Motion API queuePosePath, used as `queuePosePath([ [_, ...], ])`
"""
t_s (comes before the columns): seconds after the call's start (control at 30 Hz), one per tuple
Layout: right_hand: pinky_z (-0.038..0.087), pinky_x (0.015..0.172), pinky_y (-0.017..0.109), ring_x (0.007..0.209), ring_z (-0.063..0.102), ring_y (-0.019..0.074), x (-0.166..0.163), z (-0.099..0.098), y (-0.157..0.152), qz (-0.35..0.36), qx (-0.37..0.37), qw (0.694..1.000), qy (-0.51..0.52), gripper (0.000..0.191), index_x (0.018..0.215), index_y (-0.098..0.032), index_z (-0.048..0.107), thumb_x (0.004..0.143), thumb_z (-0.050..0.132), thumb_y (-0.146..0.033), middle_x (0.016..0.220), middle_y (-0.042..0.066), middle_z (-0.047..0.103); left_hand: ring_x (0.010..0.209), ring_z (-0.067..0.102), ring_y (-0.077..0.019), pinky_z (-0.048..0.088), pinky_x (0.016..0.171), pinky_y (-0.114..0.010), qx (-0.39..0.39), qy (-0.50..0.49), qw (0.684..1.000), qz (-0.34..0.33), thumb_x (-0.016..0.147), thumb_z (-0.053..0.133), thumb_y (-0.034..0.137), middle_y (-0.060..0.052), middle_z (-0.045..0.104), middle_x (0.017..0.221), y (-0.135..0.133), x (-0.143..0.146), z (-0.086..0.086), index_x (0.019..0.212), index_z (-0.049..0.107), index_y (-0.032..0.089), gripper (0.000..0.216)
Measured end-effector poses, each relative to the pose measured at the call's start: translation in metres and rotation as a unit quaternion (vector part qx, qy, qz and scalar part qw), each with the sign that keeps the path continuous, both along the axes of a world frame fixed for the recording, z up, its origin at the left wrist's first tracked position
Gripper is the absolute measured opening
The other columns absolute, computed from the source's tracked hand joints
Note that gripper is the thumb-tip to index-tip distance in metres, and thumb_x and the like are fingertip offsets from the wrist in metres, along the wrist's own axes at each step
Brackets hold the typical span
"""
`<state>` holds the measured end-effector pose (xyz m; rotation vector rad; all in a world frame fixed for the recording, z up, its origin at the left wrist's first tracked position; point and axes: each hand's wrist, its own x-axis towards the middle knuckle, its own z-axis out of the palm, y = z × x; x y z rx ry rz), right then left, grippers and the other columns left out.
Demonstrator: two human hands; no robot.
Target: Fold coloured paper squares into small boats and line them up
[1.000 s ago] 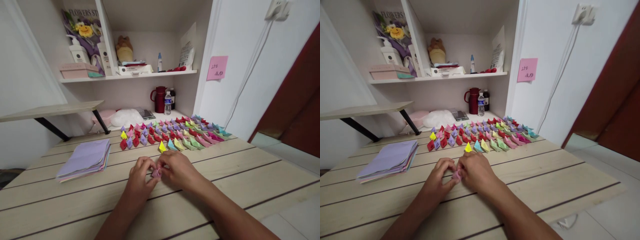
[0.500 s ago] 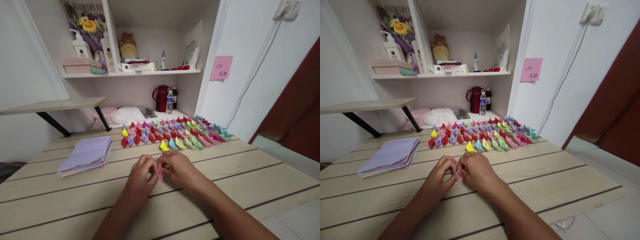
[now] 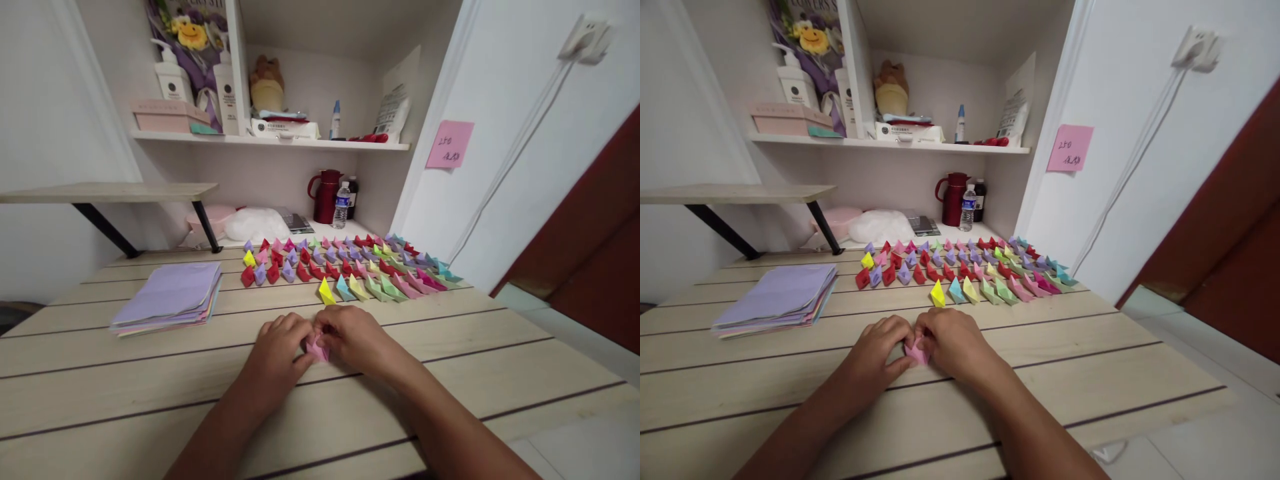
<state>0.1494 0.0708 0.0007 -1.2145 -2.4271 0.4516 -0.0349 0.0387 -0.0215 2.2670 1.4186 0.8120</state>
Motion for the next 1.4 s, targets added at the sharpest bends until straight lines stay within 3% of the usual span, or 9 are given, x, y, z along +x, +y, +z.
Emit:
queuePosePath([
  [0.63, 0.035, 0.061, 0.021, 0.069, 0.057, 0.0128, 0.002, -0.004, -0.002, -0.01, -0.045, 0.997, 0.059, 0.018, 0.082, -0.022, 0.066, 0.079, 0.057, -0.006, 0.075, -0.004, 0.068, 0.092, 0.06, -0.0199, 0.038, 0.084, -0.035, 0.015, 0.017, 1.0, 0.017, 0.081, 0.062, 0.016, 0.002, 0.067, 0.092, 0.001, 0.001, -0.003, 0.082, 0.058, 0.025, 0.01],
  [0.8, 0.035, 0.064, 0.022, 0.074, 0.057, 0.0138, 0.004, -0.005, 0.003, 0.006, -0.038, 0.998, 0.047, 0.014, 0.084, -0.021, 0.069, 0.077, 0.064, -0.009, 0.08, -0.002, 0.066, 0.097, 0.059, -0.0221, 0.038, 0.086, -0.037, 0.009, 0.034, 0.999, 0.014, 0.08, 0.063, 0.013, 0.0, 0.068, 0.096, 0.001, 0.001, -0.004, 0.082, 0.059, 0.024, 0.012],
  [1.0, 0.034, 0.068, 0.026, 0.079, 0.055, 0.0179, 0.011, -0.004, 0.005, 0.044, -0.024, 0.999, 0.018, 0.018, 0.082, -0.021, 0.071, 0.066, 0.077, -0.014, 0.081, 0.0, 0.065, 0.097, 0.059, -0.0218, 0.039, 0.086, -0.037, 0.007, 0.037, 0.999, -0.003, 0.08, 0.067, 0.015, 0.0, 0.069, 0.096, 0.0, 0.001, -0.005, 0.083, 0.061, 0.024, 0.011],
  [1.13, 0.036, 0.069, 0.027, 0.078, 0.055, 0.018, 0.013, -0.007, -0.001, 0.029, -0.017, 0.998, 0.054, 0.011, 0.078, -0.019, 0.07, 0.072, 0.072, -0.009, 0.077, 0.001, 0.064, 0.097, 0.059, -0.0216, 0.039, 0.086, -0.038, 0.008, 0.036, 0.999, -0.012, 0.08, 0.069, 0.015, 0.001, 0.068, 0.095, 0.0, 0.003, -0.005, 0.083, 0.061, 0.023, 0.011],
  [1.4, 0.044, 0.077, 0.024, 0.082, 0.061, 0.0144, 0.026, -0.023, -0.008, 0.056, -0.019, 0.986, 0.158, 0.015, 0.076, -0.021, 0.068, 0.078, 0.075, -0.007, 0.078, -0.002, 0.066, 0.096, 0.06, -0.02, 0.04, 0.086, -0.037, 0.004, 0.026, 0.999, -0.04, 0.081, 0.072, 0.018, 0.002, 0.068, 0.094, -0.004, 0.008, -0.006, 0.084, 0.062, 0.024, 0.011],
])
